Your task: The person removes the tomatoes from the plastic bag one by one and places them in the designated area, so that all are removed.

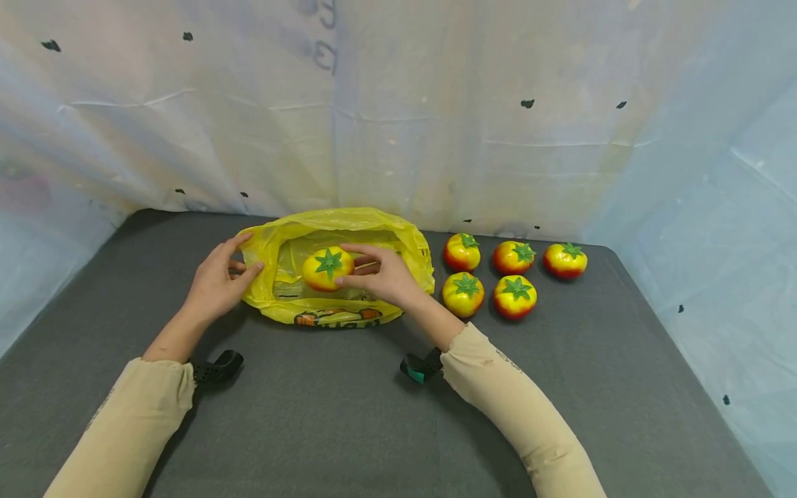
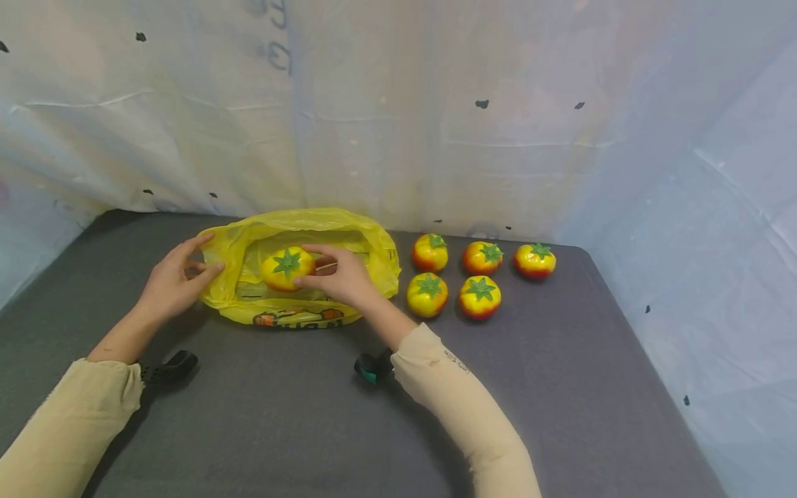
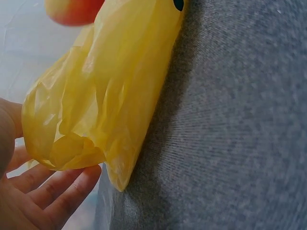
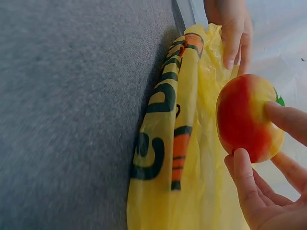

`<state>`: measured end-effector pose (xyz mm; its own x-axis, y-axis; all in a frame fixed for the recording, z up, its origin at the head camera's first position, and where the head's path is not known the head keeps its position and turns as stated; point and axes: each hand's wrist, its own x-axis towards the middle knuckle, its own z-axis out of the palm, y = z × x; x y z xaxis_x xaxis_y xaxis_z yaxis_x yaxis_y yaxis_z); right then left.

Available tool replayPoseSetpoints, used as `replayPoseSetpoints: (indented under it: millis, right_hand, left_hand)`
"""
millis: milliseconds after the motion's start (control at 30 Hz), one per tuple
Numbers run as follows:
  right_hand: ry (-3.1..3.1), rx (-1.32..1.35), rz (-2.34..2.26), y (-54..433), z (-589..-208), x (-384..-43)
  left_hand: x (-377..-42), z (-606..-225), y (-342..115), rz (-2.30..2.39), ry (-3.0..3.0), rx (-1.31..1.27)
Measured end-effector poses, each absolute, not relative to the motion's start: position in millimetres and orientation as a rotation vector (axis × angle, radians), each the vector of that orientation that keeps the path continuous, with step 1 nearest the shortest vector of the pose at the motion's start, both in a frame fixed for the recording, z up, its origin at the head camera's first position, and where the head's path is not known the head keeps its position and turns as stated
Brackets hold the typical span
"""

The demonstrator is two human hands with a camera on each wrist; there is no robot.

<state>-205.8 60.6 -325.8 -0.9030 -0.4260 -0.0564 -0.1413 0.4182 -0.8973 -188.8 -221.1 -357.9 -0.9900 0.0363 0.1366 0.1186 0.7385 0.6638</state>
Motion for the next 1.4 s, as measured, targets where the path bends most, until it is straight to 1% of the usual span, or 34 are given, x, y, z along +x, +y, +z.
replayPoseSetpoints:
  millis: [433, 900, 1133, 1400]
  right_hand:
    - [2.428, -0.545, -1.41, 80.3, -317.5, -192.1]
    - [2.369, -0.713, -1.438, 103.0, -320.8, -188.3]
    - [2.388, -0.674, -1.435, 111.4, -321.7, -182.5]
    - [2.368, -0.686, -1.473, 129.2, -319.9, -175.7]
  left_hand:
    - [-189.1, -357.1, -221.8, -1.082, -2.827, -0.144]
    - [-188.7, -356.5, -220.8, -1.055, -2.826, -0.137]
    - [-188.1, -356.3, -220.6, -1.07, -2.83, -0.142]
    - [-187.4, -358.1, -221.5, -1.072, -2.831, -0.15]
